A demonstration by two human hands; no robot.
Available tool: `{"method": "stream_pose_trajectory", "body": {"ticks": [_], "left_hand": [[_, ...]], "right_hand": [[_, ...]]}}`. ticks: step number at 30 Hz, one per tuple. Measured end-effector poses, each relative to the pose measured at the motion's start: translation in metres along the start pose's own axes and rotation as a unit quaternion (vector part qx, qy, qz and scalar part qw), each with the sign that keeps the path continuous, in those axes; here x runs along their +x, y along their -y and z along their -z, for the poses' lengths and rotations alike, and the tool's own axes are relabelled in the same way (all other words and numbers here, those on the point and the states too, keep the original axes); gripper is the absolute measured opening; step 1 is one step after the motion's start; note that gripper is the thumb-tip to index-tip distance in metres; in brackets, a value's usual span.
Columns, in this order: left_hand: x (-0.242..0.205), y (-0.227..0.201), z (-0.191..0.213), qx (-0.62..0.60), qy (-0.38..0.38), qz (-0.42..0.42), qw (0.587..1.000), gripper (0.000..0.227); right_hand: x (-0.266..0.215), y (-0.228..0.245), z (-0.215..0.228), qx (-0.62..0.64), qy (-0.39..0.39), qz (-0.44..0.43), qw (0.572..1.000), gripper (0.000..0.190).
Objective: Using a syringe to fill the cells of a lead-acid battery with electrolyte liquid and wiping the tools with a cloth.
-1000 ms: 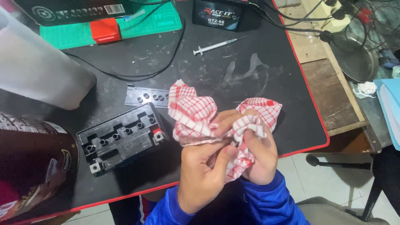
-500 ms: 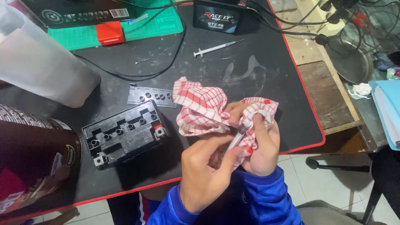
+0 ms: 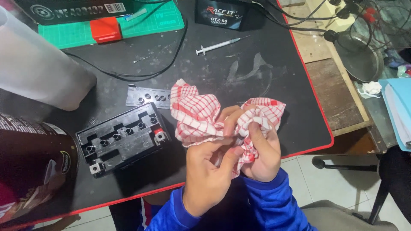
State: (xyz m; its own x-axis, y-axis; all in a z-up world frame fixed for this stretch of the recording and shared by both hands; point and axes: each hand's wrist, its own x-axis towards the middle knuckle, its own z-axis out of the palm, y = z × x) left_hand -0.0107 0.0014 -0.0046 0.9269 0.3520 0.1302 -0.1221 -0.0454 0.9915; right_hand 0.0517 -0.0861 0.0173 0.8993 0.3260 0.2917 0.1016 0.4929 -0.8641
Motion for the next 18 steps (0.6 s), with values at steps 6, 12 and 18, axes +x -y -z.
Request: {"method": "stream_pose_trajectory", "body": {"ticks": [6,12,18], "left_hand": [[0.003,-0.004,0.004,0.015,0.003,0.011,1.000,0.011],[0.003,-0.003,0.007,0.014,-0.012,0.024,1.000,0.012],[-0.001,-0.015,0.006,0.032,-0.002,-0.027,0.999,0.014]], "right_hand": [[-0.005,-0.004,-0.001,-0.004,-0.009,-0.013,1.000,0.032],[-0.008,-0.005,-0.005,-0.001,-0.007,-0.019,1.000,0.031],[-0.011,-0.004,-0.003,0.012,-0.065,-0.045,0.997,0.036]]}}
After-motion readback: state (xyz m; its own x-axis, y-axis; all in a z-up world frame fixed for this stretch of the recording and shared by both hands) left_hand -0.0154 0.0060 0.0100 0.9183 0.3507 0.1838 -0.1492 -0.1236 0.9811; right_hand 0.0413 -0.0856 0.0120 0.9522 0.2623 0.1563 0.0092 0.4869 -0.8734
